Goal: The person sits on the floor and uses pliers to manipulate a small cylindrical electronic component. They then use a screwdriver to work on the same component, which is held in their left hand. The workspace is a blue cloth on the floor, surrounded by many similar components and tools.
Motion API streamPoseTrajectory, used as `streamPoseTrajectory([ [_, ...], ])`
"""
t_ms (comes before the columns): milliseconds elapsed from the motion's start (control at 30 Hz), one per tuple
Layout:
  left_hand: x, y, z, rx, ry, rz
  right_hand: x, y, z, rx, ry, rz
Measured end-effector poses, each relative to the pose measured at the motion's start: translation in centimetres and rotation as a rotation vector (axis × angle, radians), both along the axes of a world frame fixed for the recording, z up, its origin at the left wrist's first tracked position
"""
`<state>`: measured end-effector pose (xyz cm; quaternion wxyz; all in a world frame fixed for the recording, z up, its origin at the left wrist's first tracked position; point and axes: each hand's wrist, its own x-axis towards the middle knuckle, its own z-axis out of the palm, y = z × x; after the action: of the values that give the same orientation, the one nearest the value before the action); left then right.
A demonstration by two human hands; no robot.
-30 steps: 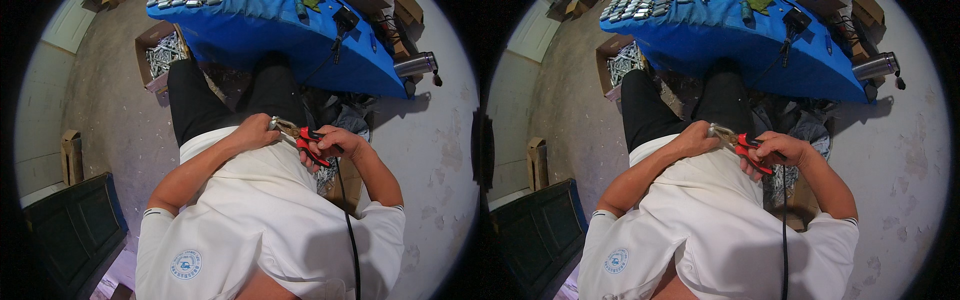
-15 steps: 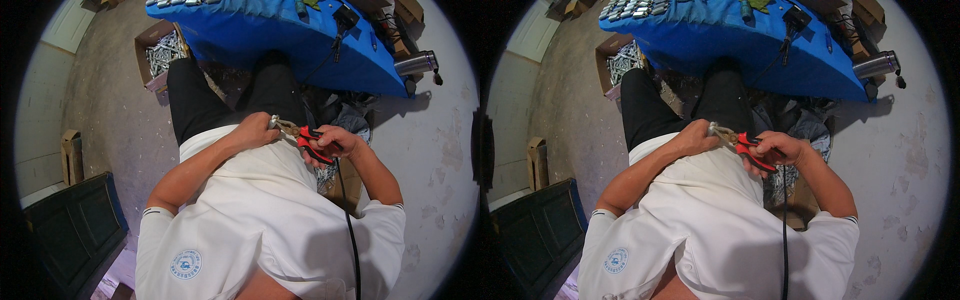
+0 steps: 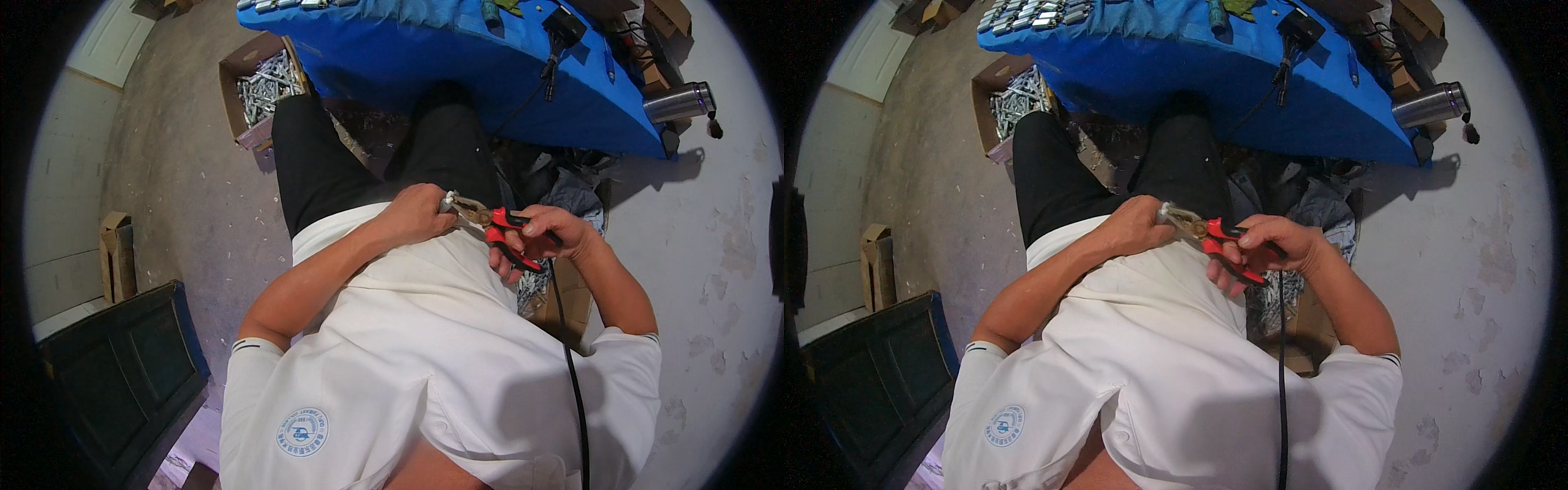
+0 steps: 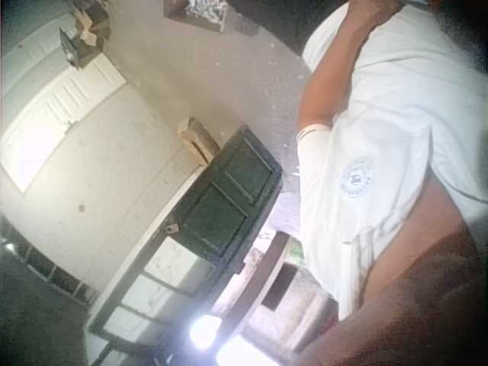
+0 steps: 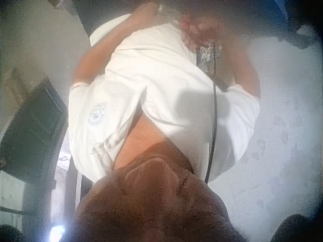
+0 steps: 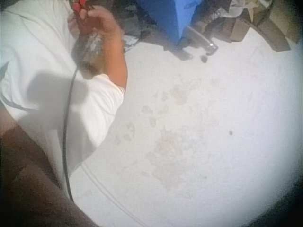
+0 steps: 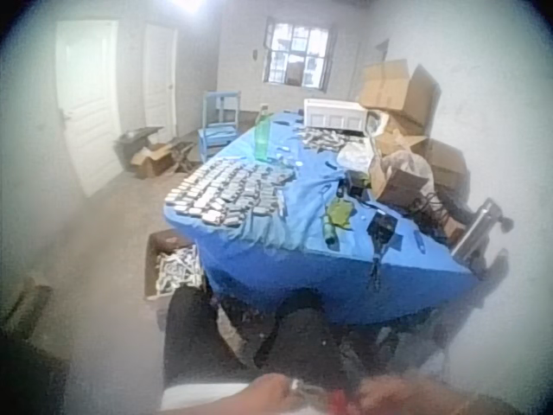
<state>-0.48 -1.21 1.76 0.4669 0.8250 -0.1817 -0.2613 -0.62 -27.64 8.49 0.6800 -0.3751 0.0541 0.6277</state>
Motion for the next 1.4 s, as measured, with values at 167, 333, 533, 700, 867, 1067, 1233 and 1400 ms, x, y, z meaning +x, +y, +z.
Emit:
streamPoseTrajectory([
  [167,0.2,0.0,1.0,0.044,0.023,-0.027,0.4,-0.9,-1.5,0.025,-0.049,0.031],
  [333,0.2,0.1,0.7,0.032,0.006,-0.023,-0.1,-0.3,-0.7,-0.024,-0.049,-0.018],
  [533,0.1,0.1,-0.9,-0.072,0.0,-0.003,-0.9,0.8,0.3,-0.26,-0.192,-0.028],
  [700,0.4,0.2,-0.6,-0.093,0.095,-0.015,-1.4,1.3,0.7,-0.566,-0.788,0.19],
  [867,0.6,0.3,-2.2,-0.151,0.099,-0.01,-1.9,2.2,1.2,-0.681,-1.445,0.351],
  [1067,0.7,0.5,-2.2,-0.217,0.131,-0.002,-2.1,2.9,0.8,-0.701,-1.567,0.241],
  [1233,0.5,0.5,-0.9,-0.205,0.191,-0.001,0.2,0.6,0.4,-0.605,-1.454,0.405],
  [1400,0.5,0.6,-1.6,-0.28,0.223,-0.023,0.6,0.6,0.6,-0.531,-1.416,0.402],
])
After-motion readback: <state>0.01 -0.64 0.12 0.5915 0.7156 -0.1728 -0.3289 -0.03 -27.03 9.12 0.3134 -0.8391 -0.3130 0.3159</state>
